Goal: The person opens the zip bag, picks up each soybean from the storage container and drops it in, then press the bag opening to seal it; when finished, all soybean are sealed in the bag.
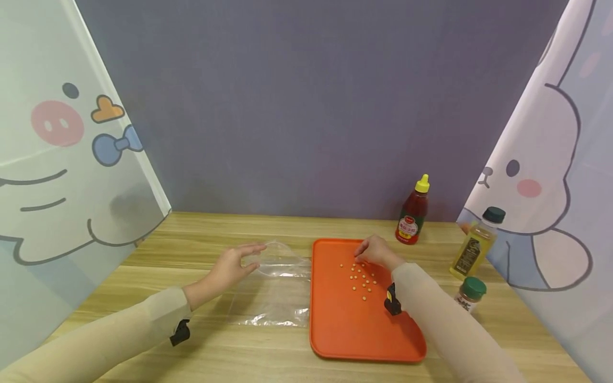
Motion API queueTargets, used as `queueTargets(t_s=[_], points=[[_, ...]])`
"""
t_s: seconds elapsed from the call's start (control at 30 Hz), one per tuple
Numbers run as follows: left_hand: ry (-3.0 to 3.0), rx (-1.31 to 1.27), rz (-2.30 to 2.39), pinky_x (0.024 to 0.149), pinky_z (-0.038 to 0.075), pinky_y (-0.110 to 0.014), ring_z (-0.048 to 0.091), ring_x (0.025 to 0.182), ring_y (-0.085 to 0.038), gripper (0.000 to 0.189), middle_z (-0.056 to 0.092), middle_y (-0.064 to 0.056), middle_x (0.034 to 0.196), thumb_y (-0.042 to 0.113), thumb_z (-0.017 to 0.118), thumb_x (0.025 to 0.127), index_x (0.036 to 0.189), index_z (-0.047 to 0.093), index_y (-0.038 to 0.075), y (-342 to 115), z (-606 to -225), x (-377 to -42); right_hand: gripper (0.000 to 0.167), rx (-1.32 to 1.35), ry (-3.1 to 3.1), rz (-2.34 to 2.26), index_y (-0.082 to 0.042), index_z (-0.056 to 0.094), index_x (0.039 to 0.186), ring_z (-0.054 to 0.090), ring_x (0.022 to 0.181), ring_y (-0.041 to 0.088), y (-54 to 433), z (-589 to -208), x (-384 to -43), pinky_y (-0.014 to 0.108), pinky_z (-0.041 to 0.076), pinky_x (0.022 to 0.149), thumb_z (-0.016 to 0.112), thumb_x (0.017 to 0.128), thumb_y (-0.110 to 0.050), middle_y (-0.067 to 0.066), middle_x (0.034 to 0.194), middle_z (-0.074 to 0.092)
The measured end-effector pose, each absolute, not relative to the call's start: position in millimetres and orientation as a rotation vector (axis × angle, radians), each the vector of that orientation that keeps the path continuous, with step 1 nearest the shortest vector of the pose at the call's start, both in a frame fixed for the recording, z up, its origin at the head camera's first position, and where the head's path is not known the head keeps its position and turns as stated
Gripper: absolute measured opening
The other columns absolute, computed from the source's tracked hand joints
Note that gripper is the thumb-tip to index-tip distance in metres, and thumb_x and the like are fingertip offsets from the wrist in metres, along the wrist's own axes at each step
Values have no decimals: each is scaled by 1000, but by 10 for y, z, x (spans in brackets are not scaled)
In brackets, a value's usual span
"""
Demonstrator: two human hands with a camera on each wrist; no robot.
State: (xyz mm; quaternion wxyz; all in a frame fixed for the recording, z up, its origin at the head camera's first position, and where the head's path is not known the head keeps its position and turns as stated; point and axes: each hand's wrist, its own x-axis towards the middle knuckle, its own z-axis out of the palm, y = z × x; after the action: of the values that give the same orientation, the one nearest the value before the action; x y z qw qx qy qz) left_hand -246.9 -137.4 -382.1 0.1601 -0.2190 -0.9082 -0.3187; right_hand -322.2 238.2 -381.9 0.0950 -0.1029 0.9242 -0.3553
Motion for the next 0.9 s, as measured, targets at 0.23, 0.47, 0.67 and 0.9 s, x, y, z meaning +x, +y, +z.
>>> queueTargets(t_s=[0.23, 0.47, 0.67, 0.9], points=[[-2592, -632, -904, 102, 49, -43, 60, 119, -33, 48, 63, -15, 128, -3, 76, 77, 122, 66, 7, -1370, -3821, -2461, 10, -289, 2763, -1047, 2, 71, 90, 57, 71, 14, 2373, -3867, -3234, 24, 50, 62, 74, 82, -4, 10, 86, 71], [-2601, -621, -907, 103, 48, -45, 60, 118, -34, 48, 62, -17, 129, -2, 75, 77, 124, 65, 7, -1370, -3823, -2460, 10, -267, 2764, -1068, 3, 70, 89, 56, 69, 14, 2363, -3907, -3239, 23, 49, 61, 74, 83, -3, 8, 85, 71], [-2594, -625, -888, 103, 48, -45, 60, 118, -35, 49, 63, -16, 129, -1, 76, 77, 123, 65, 7, -1368, -3840, -2458, 12, -282, 2755, -1137, 5, 69, 95, 53, 66, 13, 2389, -3872, -3223, 24, 48, 60, 68, 88, -5, 7, 80, 66], [-2584, -618, -916, 98, 53, -44, 65, 110, -31, 50, 62, -16, 129, -3, 76, 77, 125, 64, 6, -1373, -3855, -2476, 20, -274, 2765, -1263, 8, 67, 105, 62, 74, 14, 2379, -3733, -3252, 27, 55, 66, 65, 91, -6, 13, 94, 70]])
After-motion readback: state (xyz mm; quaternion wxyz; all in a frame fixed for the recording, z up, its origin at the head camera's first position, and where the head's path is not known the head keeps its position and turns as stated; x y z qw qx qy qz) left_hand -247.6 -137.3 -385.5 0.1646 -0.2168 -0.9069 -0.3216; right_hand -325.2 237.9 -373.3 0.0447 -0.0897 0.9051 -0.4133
